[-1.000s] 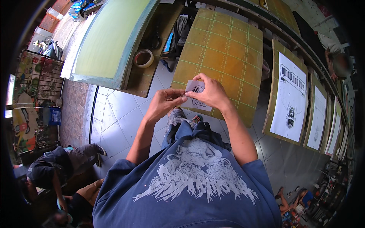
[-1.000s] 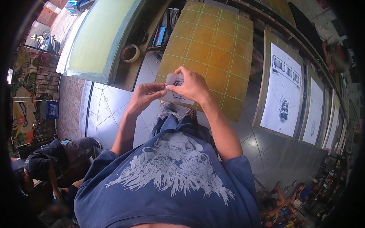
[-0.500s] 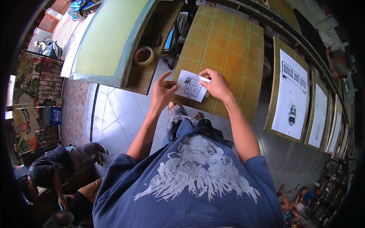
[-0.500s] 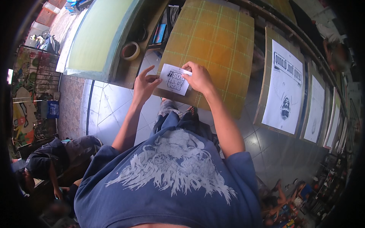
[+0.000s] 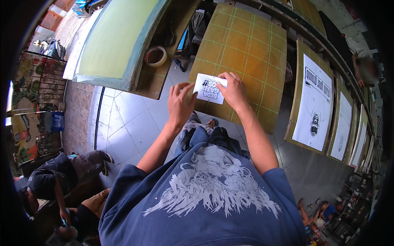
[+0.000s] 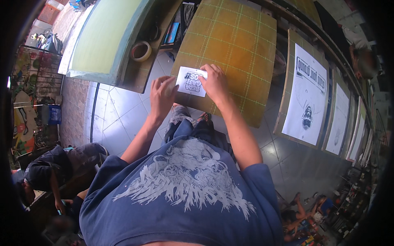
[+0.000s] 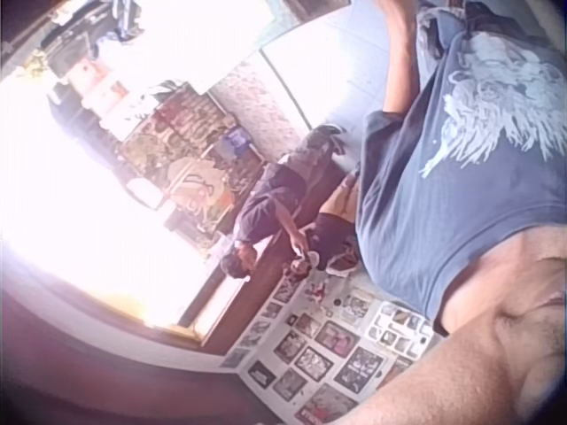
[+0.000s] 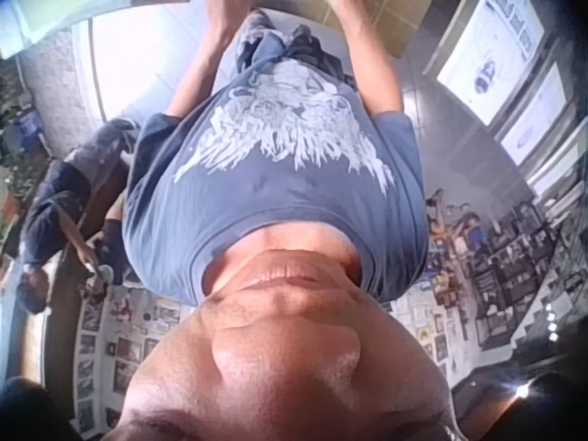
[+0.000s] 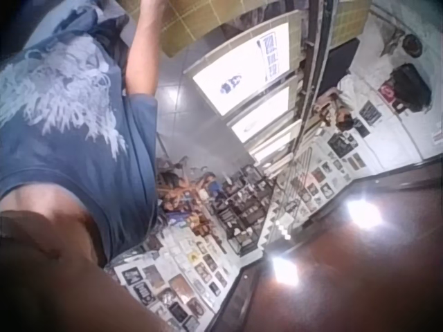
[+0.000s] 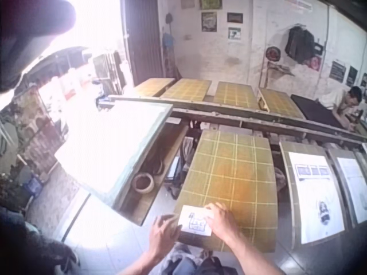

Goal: The person prepares screen printing frames by cutting small pieces of paper with scissors and applying them to the mesh. They also handle larger frames, lifting and positioning them on a workbench, and use masking tape to secure materials.

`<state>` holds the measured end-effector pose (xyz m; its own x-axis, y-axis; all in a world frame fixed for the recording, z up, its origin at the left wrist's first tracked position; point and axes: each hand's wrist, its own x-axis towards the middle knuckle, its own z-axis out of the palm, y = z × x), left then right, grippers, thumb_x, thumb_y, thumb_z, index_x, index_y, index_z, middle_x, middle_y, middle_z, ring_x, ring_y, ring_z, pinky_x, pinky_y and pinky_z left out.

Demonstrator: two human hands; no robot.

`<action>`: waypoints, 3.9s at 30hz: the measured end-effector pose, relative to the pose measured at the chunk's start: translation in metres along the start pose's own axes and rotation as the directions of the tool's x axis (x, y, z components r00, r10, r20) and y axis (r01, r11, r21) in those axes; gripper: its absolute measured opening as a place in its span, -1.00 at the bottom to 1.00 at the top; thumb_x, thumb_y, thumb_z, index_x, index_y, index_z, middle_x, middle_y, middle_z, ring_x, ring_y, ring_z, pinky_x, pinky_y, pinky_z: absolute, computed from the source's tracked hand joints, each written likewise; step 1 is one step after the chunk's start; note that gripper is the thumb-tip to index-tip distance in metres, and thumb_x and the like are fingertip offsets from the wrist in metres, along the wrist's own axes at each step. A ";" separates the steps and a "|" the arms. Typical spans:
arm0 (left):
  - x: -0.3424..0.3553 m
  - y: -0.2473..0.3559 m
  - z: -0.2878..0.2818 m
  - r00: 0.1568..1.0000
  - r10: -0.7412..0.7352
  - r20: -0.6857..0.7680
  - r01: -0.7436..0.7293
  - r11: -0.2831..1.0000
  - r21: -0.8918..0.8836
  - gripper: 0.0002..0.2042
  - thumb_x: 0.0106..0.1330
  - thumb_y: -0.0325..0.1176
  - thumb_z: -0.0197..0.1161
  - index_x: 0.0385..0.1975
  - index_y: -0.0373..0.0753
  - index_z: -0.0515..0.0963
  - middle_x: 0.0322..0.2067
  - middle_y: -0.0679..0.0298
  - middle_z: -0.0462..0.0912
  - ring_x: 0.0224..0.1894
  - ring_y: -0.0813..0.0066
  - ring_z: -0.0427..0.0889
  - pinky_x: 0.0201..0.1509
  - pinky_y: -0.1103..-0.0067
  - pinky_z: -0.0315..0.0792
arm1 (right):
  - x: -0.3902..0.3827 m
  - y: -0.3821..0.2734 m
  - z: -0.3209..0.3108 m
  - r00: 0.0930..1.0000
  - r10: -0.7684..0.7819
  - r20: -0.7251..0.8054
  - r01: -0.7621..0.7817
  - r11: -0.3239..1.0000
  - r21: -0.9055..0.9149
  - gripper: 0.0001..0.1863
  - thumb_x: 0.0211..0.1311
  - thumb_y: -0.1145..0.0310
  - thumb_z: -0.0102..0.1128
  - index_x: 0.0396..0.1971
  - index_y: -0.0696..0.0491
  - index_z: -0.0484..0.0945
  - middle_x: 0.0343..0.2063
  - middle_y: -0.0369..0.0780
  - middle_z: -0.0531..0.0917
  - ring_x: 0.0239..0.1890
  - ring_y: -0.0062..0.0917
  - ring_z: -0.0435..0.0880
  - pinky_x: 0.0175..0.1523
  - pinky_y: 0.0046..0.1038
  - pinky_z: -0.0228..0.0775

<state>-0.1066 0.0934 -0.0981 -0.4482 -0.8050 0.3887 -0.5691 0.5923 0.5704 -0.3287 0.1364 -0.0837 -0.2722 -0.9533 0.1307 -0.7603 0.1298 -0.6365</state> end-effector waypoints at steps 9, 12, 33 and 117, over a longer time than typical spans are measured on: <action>-0.046 0.017 0.003 0.979 0.036 0.199 -0.058 0.992 0.108 -0.43 0.19 0.04 0.46 0.21 0.03 0.61 0.52 0.02 0.11 0.56 -0.11 -0.05 0.55 -0.10 -0.25 | -0.013 0.008 0.010 0.990 0.007 -0.139 -0.002 0.999 0.040 -0.74 0.13 0.34 0.47 -0.21 0.09 0.66 -0.25 -0.14 0.69 -0.10 -0.19 0.66 0.03 -0.22 0.48; -0.044 0.016 0.004 0.977 0.021 0.210 -0.044 0.994 0.102 -0.40 0.19 0.06 0.46 0.26 0.11 0.57 0.55 -0.02 -0.03 0.59 -0.16 -0.19 0.56 -0.12 -0.37 | -0.012 0.010 0.009 0.990 0.026 -0.137 -0.017 0.998 0.064 -0.73 0.13 0.33 0.47 -0.20 0.10 0.66 -0.24 -0.13 0.70 -0.11 -0.20 0.67 0.00 -0.24 0.50; -0.046 0.018 0.003 0.967 -0.014 0.254 -0.021 0.991 0.135 -0.41 0.26 0.08 0.40 0.29 0.11 0.54 0.54 -0.10 -0.04 0.59 -0.17 -0.19 0.56 -0.10 -0.38 | -0.010 0.014 0.005 0.994 0.047 -0.100 -0.036 0.994 0.102 -0.69 0.11 0.35 0.50 -0.18 0.13 0.66 -0.22 -0.12 0.72 -0.13 -0.24 0.71 -0.03 -0.28 0.54; -0.050 0.019 0.008 0.977 -0.043 0.208 0.007 0.985 0.172 -0.41 0.23 0.13 0.41 0.27 0.12 0.57 0.52 -0.14 0.01 0.56 -0.21 -0.10 0.55 -0.10 -0.27 | -0.005 0.016 0.004 0.997 0.067 -0.044 -0.063 0.995 0.081 -0.64 0.07 0.32 0.55 -0.16 0.12 0.67 -0.22 -0.15 0.72 -0.18 -0.32 0.71 -0.07 -0.32 0.55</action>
<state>-0.1000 0.1454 -0.1126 -0.5568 -0.8051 0.2046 -0.6821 0.5837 0.4404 -0.3371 0.1425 -0.0972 -0.3484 -0.9295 0.1211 -0.6914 0.1676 -0.7028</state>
